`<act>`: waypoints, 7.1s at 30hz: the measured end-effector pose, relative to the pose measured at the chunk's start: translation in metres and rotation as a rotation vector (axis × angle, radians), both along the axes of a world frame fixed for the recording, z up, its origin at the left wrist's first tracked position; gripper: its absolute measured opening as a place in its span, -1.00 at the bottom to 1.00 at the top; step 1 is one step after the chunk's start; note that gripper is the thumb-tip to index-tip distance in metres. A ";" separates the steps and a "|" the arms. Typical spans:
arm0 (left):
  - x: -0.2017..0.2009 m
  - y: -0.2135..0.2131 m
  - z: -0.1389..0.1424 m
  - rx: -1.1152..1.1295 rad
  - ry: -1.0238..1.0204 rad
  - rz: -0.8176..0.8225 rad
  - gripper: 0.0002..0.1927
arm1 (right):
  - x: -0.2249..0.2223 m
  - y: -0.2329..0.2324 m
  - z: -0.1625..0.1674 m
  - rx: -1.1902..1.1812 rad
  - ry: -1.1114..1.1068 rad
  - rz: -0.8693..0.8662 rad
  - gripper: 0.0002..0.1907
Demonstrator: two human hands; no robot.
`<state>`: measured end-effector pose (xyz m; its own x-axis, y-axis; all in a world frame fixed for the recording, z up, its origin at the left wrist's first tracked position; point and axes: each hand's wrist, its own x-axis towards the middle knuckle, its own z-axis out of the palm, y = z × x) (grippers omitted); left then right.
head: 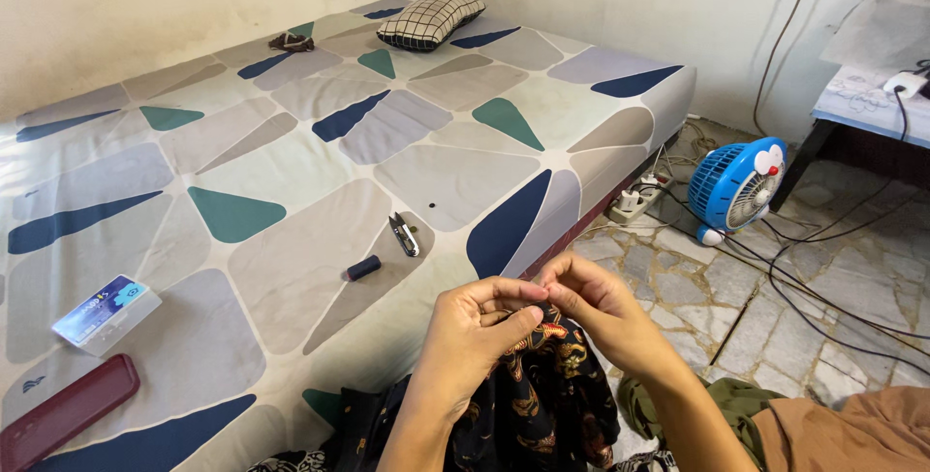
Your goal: The person sits on the floor next to a bed and hand-sews a black floral garment using a needle and thread, repeatedly stitching at the fabric edge. They pull the thread through, adjust the garment, pick up buttons from the bed, and finally hold up the garment to view the sewn section.
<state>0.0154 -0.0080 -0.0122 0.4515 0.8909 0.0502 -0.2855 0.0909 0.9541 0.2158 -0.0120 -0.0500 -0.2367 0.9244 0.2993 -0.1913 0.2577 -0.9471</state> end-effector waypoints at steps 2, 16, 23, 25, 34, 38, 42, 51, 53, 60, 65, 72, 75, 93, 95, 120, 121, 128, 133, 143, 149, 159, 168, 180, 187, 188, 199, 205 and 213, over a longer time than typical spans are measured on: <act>0.000 -0.001 0.001 0.030 0.052 0.028 -0.79 | -0.001 -0.002 0.001 -0.004 -0.043 -0.006 -0.88; -0.004 -0.002 0.001 0.179 0.280 0.044 -0.74 | 0.006 -0.004 0.001 0.087 -0.227 -0.232 -0.90; -0.006 -0.006 0.006 0.061 0.243 -0.058 -0.72 | 0.003 -0.007 0.004 0.061 -0.251 -0.304 -0.90; -0.005 -0.006 0.007 0.061 0.246 -0.069 -0.72 | 0.005 -0.006 0.004 0.048 -0.231 -0.306 -0.91; -0.009 -0.010 0.012 0.081 0.230 -0.154 -0.76 | 0.042 0.056 -0.049 -0.521 0.590 -0.183 -0.90; -0.005 -0.008 0.016 0.165 0.253 -0.110 -0.78 | 0.034 0.069 -0.089 -0.845 0.953 -0.478 -0.89; -0.004 -0.007 0.018 0.180 0.202 -0.138 -0.79 | 0.015 0.059 -0.106 -0.895 0.953 -0.589 -0.87; -0.020 -0.011 0.025 0.169 0.427 -0.149 -0.69 | 0.059 0.036 -0.123 -0.771 0.756 -0.910 -0.78; -0.022 -0.011 0.025 0.187 0.512 -0.162 -0.70 | 0.088 0.034 -0.121 -0.727 0.798 -0.992 -0.79; -0.019 -0.006 0.019 0.239 0.661 -0.188 -0.80 | 0.142 0.035 -0.095 -0.507 0.764 -1.176 -0.89; -0.024 0.000 0.012 0.185 0.638 -0.204 -0.81 | 0.163 0.033 -0.077 -0.333 0.673 -1.222 -0.85; -0.023 0.003 0.003 0.163 0.485 -0.291 -0.75 | 0.181 0.032 -0.067 -0.228 0.645 -1.184 -0.93; -0.023 0.003 0.002 0.151 0.419 -0.342 -0.74 | 0.187 0.031 -0.068 -0.181 0.617 -1.170 -0.93; -0.003 0.007 -0.007 0.171 0.341 -0.098 -0.83 | 0.028 0.014 -0.055 -0.147 -0.187 -0.182 -0.85; -0.005 0.008 -0.011 0.128 0.283 -0.081 -0.83 | 0.009 -0.001 -0.052 -0.134 -0.131 -0.096 -0.83; 0.000 0.017 -0.030 0.006 0.133 -0.059 -0.82 | 0.008 -0.013 -0.045 0.021 -0.211 -0.286 -0.90; 0.000 0.016 -0.029 0.000 0.129 -0.062 -0.81 | 0.008 -0.013 -0.045 0.028 -0.211 -0.281 -0.90; -0.001 0.015 -0.030 -0.018 0.143 -0.058 -0.82 | 0.009 -0.012 -0.051 -0.017 -0.137 -0.235 -0.90; -0.001 0.016 -0.034 -0.005 0.108 -0.074 -0.81 | 0.007 -0.014 -0.051 -0.042 -0.113 -0.233 -0.90; -0.003 0.018 -0.036 -0.055 0.141 -0.058 -0.81 | -0.006 -0.024 -0.043 -0.057 -0.270 -0.367 -0.87; -0.004 0.018 -0.037 -0.073 0.142 -0.077 -0.81 | -0.007 -0.026 -0.045 -0.078 -0.200 -0.316 -0.86; -0.003 0.019 -0.041 -0.092 0.147 -0.100 -0.81 | -0.008 -0.026 -0.052 -0.135 -0.118 -0.292 -0.86; -0.005 0.018 -0.044 -0.109 0.135 -0.121 -0.76 | 0.000 -0.025 -0.065 -0.120 -0.044 -0.277 -0.85; 0.000 0.014 -0.041 -0.002 0.112 -0.057 -0.78 | -0.007 -0.031 -0.047 -0.186 0.011 -0.252 -0.79; 0.002 0.010 -0.035 0.068 0.266 0.078 -0.76 | -0.026 -0.043 -0.008 -0.183 -0.261 -0.403 -0.84; 0.002 0.010 -0.035 0.079 0.269 0.079 -0.76 | -0.028 -0.043 -0.001 -0.213 -0.370 -0.459 -0.86; 0.009 0.035 -0.055 0.062 0.419 0.149 -0.76 | -0.050 -0.029 0.074 0.209 -0.520 -0.399 -0.88; 0.012 0.054 -0.101 0.054 0.128 0.071 -0.78 | -0.051 -0.003 0.117 0.257 -0.268 -0.193 -0.84; 0.040 0.096 -0.135 0.041 0.326 0.309 -0.79 | -0.068 0.040 0.154 0.448 -0.484 -0.358 -0.86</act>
